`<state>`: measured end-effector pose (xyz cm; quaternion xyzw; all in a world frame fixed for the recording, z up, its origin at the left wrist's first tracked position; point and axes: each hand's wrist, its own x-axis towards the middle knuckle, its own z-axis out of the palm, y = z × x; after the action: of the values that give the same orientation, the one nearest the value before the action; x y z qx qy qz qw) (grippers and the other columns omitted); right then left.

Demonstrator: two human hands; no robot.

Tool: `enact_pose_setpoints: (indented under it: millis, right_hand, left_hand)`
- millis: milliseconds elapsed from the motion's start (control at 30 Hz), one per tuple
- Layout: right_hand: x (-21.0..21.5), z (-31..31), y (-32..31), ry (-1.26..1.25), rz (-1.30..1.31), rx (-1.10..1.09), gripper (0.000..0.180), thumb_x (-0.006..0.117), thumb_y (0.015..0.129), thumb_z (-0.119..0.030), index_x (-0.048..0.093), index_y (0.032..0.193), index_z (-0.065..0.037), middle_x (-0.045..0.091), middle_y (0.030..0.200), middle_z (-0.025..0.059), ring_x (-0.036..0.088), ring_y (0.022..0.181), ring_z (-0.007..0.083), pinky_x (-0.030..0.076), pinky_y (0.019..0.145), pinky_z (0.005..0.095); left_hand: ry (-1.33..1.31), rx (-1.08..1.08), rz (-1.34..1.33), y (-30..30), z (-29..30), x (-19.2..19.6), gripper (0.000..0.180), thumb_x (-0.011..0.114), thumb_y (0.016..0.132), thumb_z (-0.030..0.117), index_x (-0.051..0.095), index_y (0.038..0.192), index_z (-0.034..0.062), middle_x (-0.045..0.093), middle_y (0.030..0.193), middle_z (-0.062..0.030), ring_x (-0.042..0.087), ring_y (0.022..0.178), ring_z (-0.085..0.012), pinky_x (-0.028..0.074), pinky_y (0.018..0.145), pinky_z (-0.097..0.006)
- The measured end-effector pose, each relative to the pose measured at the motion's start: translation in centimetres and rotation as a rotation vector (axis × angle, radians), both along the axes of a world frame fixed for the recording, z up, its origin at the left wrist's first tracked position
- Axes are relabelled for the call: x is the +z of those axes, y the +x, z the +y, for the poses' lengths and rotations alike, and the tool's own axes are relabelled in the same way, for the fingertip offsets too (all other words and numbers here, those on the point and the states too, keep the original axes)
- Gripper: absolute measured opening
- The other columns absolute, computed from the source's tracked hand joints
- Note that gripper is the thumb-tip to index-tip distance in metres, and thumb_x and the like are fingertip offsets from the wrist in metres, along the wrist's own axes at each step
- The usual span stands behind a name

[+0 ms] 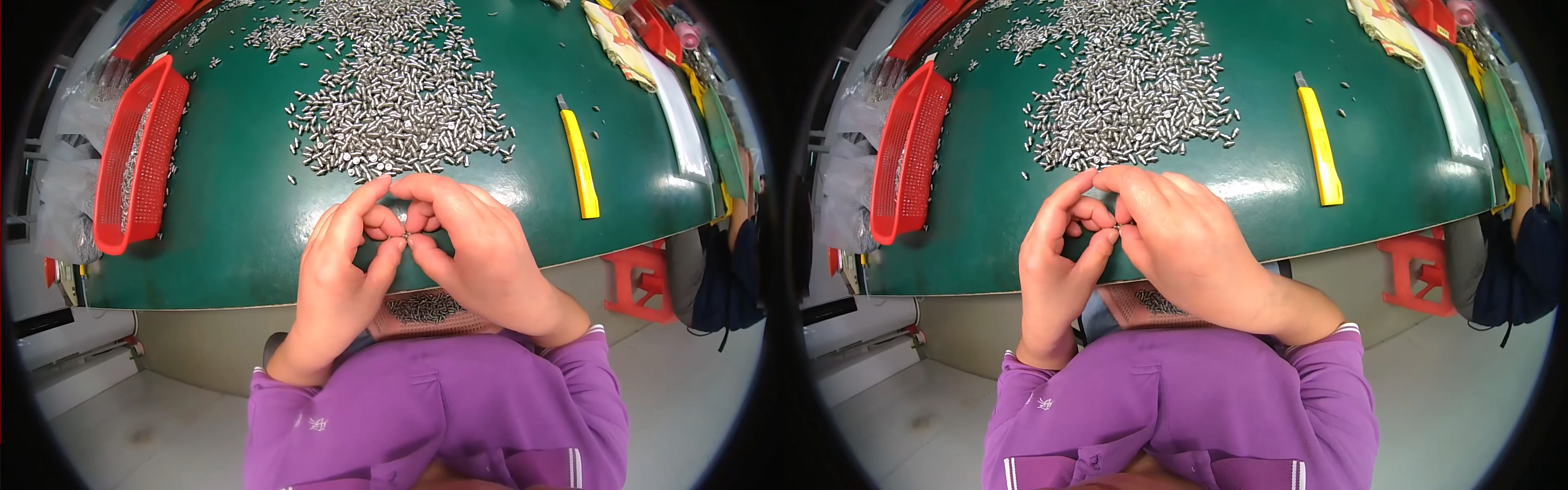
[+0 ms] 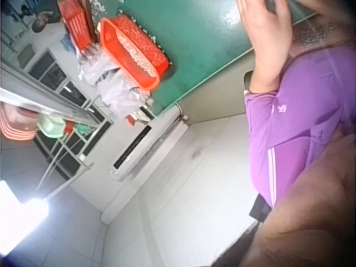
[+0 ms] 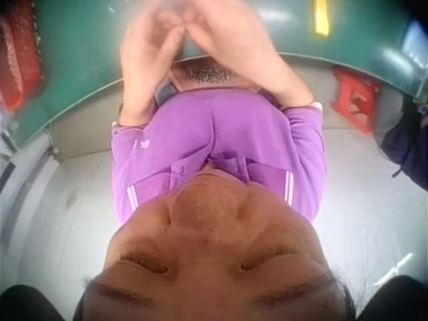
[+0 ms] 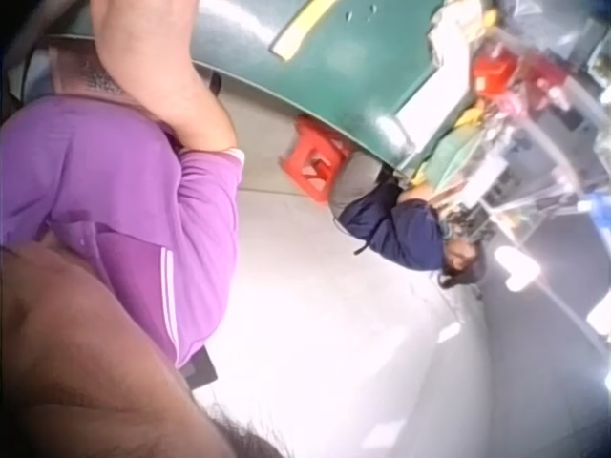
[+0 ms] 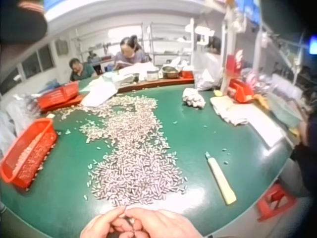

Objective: Sorting small metal components on a workbench.

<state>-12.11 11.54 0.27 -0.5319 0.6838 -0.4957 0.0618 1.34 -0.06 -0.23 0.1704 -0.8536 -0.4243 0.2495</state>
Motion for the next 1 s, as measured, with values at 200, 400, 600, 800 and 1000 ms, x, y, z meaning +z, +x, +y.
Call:
enact_pose_setpoints:
  millis: [200,400,600,800,1000]
  right_hand:
    - [0.4,0.2,-0.5,0.054,0.044,0.071,0.054,0.071,0.076,0.010,0.059,0.127,-0.003,0.065,0.092,0.0075,0.067,0.084,0.0210,0.058,0.075,0.0346]
    - [0.4,0.0,-0.2,-0.005,-0.032,0.078,0.055,0.066,0.077,0.008,0.058,0.128,-0.010,0.064,0.093,0.0060,0.064,0.082,0.0268,0.053,0.075,0.0401]
    - [0.7,0.4,0.0,0.088,0.152,0.017,0.059,0.069,0.078,0.011,0.057,0.133,-0.005,0.067,0.096,0.0070,0.067,0.086,0.0218,0.058,0.076,0.0335]
    - [-0.4,0.3,0.3,0.008,-0.060,0.029,0.060,0.067,0.078,0.006,0.054,0.135,-0.008,0.067,0.094,0.0076,0.066,0.084,0.0275,0.054,0.074,0.0410]
    - [-0.1,0.5,0.4,0.036,0.026,0.017,0.061,0.067,0.078,0.006,0.054,0.136,-0.007,0.067,0.096,0.0087,0.066,0.087,0.0280,0.054,0.076,0.0417]
  left_hand:
    - [0.033,0.007,0.035,-0.1,0.1,-0.3,0.064,0.072,0.078,-0.011,0.056,0.139,0.0036,0.067,0.090,-0.0051,0.064,0.085,-0.0212,0.053,0.081,-0.036]
    - [-0.009,0.024,0.000,-0.1,0.2,-0.2,0.066,0.072,0.077,-0.011,0.056,0.139,0.0036,0.067,0.091,-0.0047,0.064,0.086,-0.0216,0.053,0.081,-0.036]
    - [-0.030,0.001,0.027,0.0,0.0,-0.4,0.068,0.073,0.077,-0.010,0.055,0.141,0.0036,0.067,0.091,-0.0048,0.064,0.086,-0.0216,0.053,0.081,-0.037]
    - [-0.056,0.017,0.020,-0.1,0.1,-0.1,0.073,0.073,0.077,-0.011,0.052,0.145,0.0033,0.066,0.091,-0.0060,0.064,0.086,-0.0210,0.055,0.079,-0.035]
    - [-0.032,0.014,0.033,-0.1,0.3,0.1,0.074,0.072,0.078,-0.011,0.050,0.147,0.0038,0.066,0.095,-0.0075,0.064,0.088,-0.0210,0.055,0.079,-0.035]
